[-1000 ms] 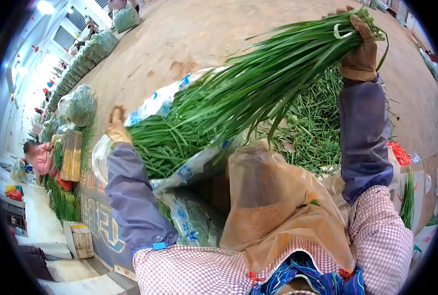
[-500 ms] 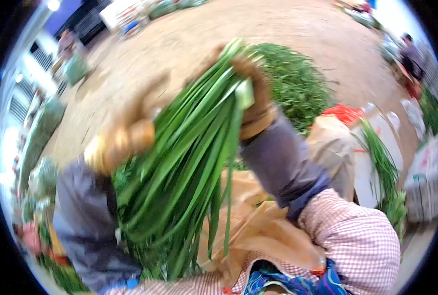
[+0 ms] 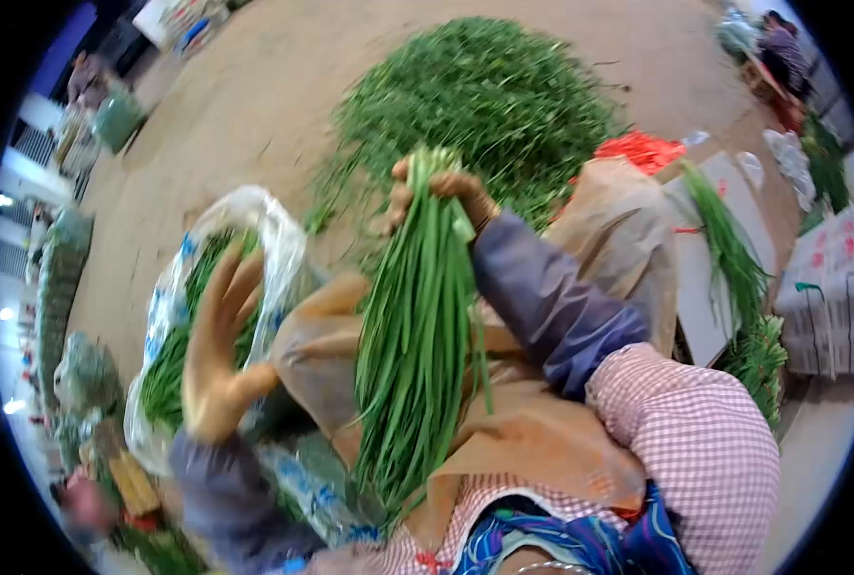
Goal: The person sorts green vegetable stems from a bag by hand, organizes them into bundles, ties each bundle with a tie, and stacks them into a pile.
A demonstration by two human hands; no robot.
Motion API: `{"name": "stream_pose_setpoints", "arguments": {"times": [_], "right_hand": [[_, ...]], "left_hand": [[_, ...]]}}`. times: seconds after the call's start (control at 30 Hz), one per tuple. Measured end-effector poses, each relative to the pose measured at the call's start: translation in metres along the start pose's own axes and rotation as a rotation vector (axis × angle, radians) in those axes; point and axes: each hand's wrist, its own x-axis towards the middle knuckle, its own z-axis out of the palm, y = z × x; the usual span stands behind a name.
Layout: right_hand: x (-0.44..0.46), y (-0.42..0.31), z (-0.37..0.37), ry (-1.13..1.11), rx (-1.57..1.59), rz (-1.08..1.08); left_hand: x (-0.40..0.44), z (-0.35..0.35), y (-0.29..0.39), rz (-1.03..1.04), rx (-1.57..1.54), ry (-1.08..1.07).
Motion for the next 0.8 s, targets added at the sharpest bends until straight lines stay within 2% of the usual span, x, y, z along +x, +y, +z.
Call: {"name": "stream_pose_setpoints", "arguments": {"times": [0.03,0.07,0.1,0.17,0.23,0.27,0.37,0.43,0.47,0.57,0.63,0.7,0.77,0.8], "right_hand": [[0.002,0.004,-0.001,-0.022,0.001,-0.02],[0.001,0.008,0.002,-0.038,0.04,-0.024],[0.001,0.008,0.004,-0.054,0.067,-0.03],[-0.001,0.005,0.0,-0.087,0.058,-0.026],[-0.009,0.001,-0.017,-0.02,0.049,0.038],[-0.014,0.003,-0.025,0.084,0.106,0.054],[-0.023,0.013,-0.024,0.3,0.192,0.135],[-0.03,0.026,-0.044,0.496,0.299,0.092],[-0.039,0.03,-0.049,0.599,0.236,0.009],[-0.063,0.029,-0.034,0.654,-0.059,0.025],[-0.08,0.039,-0.013,0.742,0.089,0.025],[-0.105,0.059,-0.032,0.619,0.235,0.146],[-0.084,0.076,0.024,0.772,0.241,0.311],[-0.083,0.088,0.01,0.766,0.254,0.399]], "left_hand": [[0.023,0.015,-0.024,0.079,-0.144,-0.133],[0.033,0.028,-0.047,-0.035,-0.185,-0.309],[0.042,0.059,-0.074,-0.113,-0.421,-0.417],[0.023,0.1,-0.1,-0.392,-0.945,-0.531],[0.008,0.12,-0.108,-0.45,-1.054,-0.53],[0.001,0.13,-0.113,-0.48,-1.109,-0.527],[-0.015,0.132,-0.103,-0.507,-1.02,-0.372],[-0.016,0.131,-0.092,-0.538,-1.03,-0.304],[-0.016,0.131,-0.093,-0.537,-1.039,-0.277],[-0.016,0.131,-0.099,-0.566,-1.045,-0.216],[-0.014,0.132,-0.101,-0.602,-0.999,-0.171],[-0.005,0.135,-0.099,-0.584,-0.992,-0.156],[0.002,0.136,-0.11,-0.611,-0.911,-0.161],[0.004,0.137,-0.111,-0.619,-0.934,-0.101]]}}
